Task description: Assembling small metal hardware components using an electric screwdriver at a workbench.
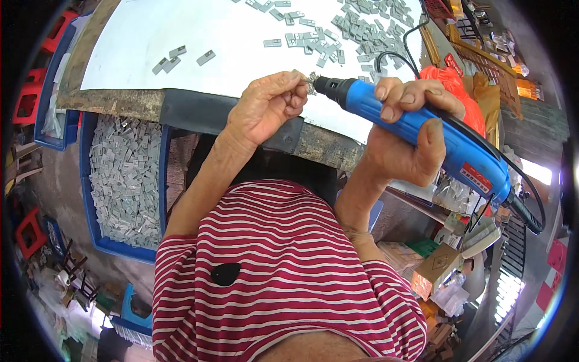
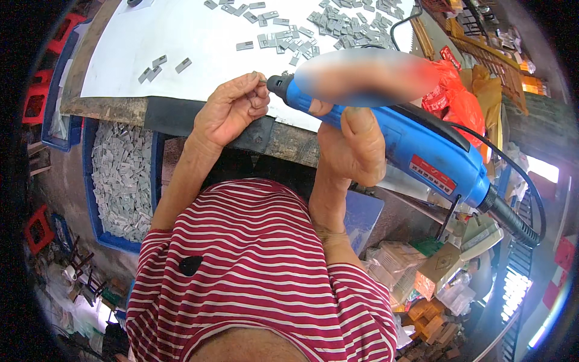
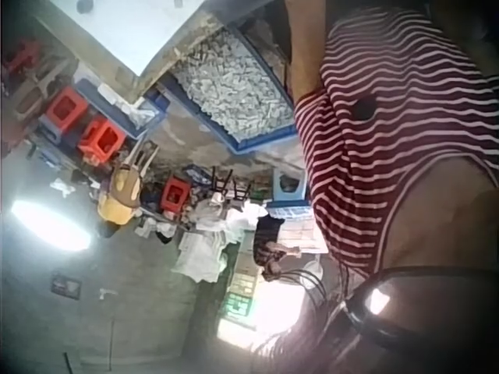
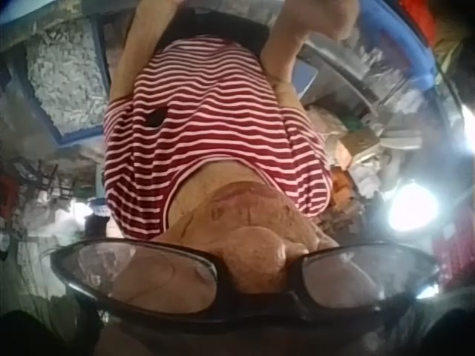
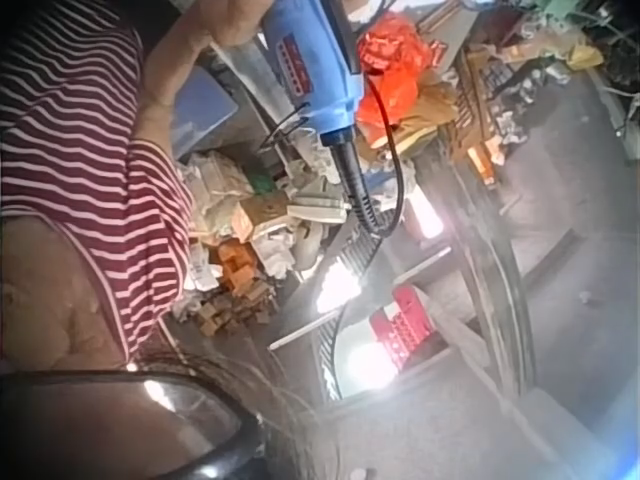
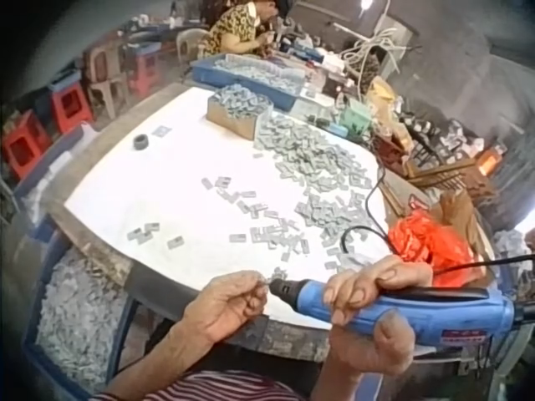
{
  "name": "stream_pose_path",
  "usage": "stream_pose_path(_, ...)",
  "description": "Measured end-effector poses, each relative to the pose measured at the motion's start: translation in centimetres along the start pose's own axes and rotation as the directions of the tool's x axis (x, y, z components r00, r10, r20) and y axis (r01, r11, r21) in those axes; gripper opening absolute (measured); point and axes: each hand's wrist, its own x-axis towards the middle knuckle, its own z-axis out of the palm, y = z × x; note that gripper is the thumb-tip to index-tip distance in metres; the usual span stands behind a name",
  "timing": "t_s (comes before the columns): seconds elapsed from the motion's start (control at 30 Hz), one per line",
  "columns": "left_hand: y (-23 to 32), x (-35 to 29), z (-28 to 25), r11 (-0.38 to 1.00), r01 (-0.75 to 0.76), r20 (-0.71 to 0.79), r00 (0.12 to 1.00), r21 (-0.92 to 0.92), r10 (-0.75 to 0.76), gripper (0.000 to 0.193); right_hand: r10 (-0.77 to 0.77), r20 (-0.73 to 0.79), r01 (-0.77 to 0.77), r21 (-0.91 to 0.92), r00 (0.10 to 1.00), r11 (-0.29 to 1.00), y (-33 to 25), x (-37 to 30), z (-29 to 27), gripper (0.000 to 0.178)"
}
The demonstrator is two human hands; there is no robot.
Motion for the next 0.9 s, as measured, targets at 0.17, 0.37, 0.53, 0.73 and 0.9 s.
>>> stream_pose_path(0.17,0.0,-0.1,0.0,1.0,-0.003,-0.001,1.0,-0.008,0.003,0.017,0.001,-0.001,-0.001,0.001,1.0,1.0,-0.1,0.0,0.2,0.035)
stream_pose_path(0.37,-0.3,-0.2,-0.1,1.0,-0.021,-0.022,1.0,0.012,0.021,0.016,-0.017,-0.012,0.017,-0.028,1.0,0.999,0.0,0.0,0.5,0.034)
stream_pose_path(0.53,-0.3,-0.2,-0.1,1.0,-0.022,-0.029,0.999,0.017,0.023,0.015,0.004,-0.039,-0.006,-0.048,0.999,0.999,0.0,-0.2,0.6,0.034)
stream_pose_path(0.73,-0.4,-0.3,0.0,0.997,-0.035,-0.027,0.999,0.065,0.037,0.014,-0.031,-0.003,0.031,-0.143,1.0,0.989,0.0,-0.1,0.9,0.033)
stream_pose_path(0.9,-0.6,-0.4,0.0,0.995,-0.065,-0.017,0.998,0.082,0.066,0.014,-0.018,0.035,0.021,-0.104,0.999,0.994,-0.1,-0.2,1.3,0.03)
